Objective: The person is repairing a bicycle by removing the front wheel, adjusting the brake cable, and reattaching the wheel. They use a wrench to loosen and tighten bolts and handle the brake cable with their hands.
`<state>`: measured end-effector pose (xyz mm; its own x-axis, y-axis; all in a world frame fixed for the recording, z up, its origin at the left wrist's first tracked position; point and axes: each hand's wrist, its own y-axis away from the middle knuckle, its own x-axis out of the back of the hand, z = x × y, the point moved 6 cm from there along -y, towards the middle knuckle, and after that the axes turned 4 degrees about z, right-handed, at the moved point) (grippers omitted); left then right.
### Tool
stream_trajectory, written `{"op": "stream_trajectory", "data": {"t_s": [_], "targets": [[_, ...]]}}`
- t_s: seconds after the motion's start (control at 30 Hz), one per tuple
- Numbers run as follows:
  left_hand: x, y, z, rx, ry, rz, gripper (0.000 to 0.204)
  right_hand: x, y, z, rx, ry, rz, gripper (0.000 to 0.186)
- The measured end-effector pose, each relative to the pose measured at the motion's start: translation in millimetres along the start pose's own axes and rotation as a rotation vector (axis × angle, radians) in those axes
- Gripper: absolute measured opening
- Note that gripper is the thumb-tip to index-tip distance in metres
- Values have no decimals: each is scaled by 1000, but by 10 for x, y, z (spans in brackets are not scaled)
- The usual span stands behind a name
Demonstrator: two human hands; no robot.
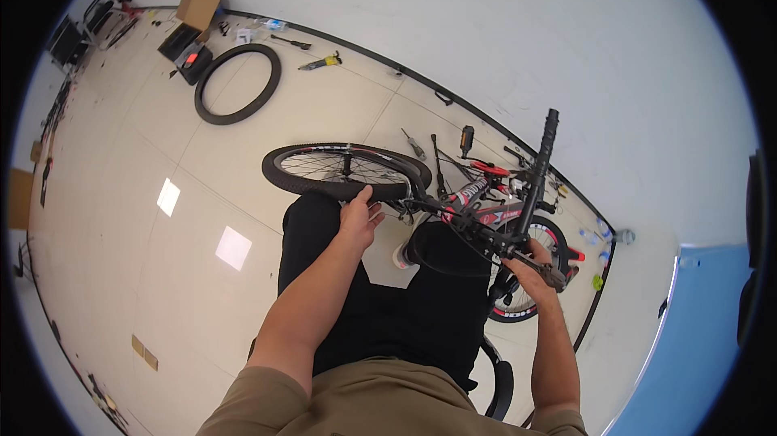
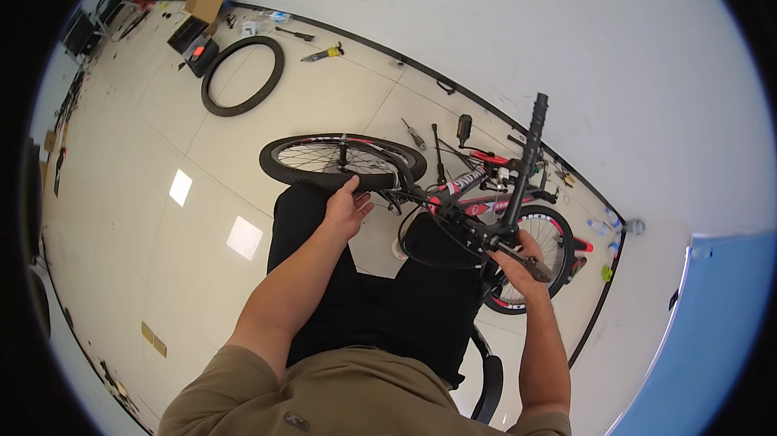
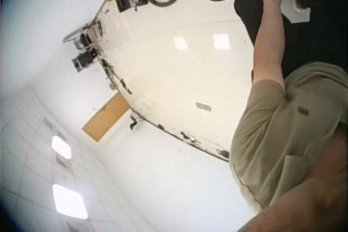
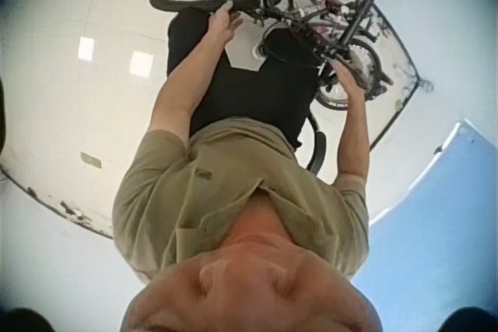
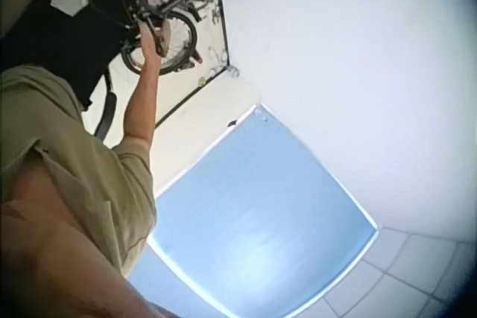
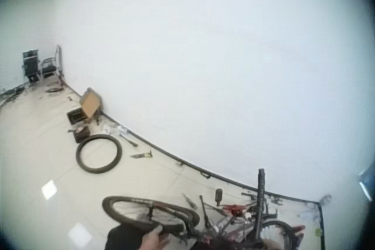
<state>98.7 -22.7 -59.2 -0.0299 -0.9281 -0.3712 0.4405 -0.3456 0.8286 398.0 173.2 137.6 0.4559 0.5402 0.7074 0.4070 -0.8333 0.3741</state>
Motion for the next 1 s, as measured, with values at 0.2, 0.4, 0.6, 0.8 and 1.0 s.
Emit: {"op": "stream_trajectory", "data": {"t_s": [0.2, 0.4, 0.6, 0.8, 1.0], "targets": [[-95, -34, 6, 48, 134, -76, 46, -169, -132, -62, 23, 8, 13, 30], [-128, -93, 11, 62, 197, -57, 39, -200, -102, -114, -53, 35, 33, 19], [-143, -195, -8, 58, 244, -51, 32, -235, -141, 144, -60, -95, 164, 14], [-107, -235, 72, 36, 274, -55, 31, -200, -86, 68, -3, -108, 202, 15], [-85, -397, 201, 19, 239, 4, 29, -183, -92, 332, -9, -93, 163, 20]]}}
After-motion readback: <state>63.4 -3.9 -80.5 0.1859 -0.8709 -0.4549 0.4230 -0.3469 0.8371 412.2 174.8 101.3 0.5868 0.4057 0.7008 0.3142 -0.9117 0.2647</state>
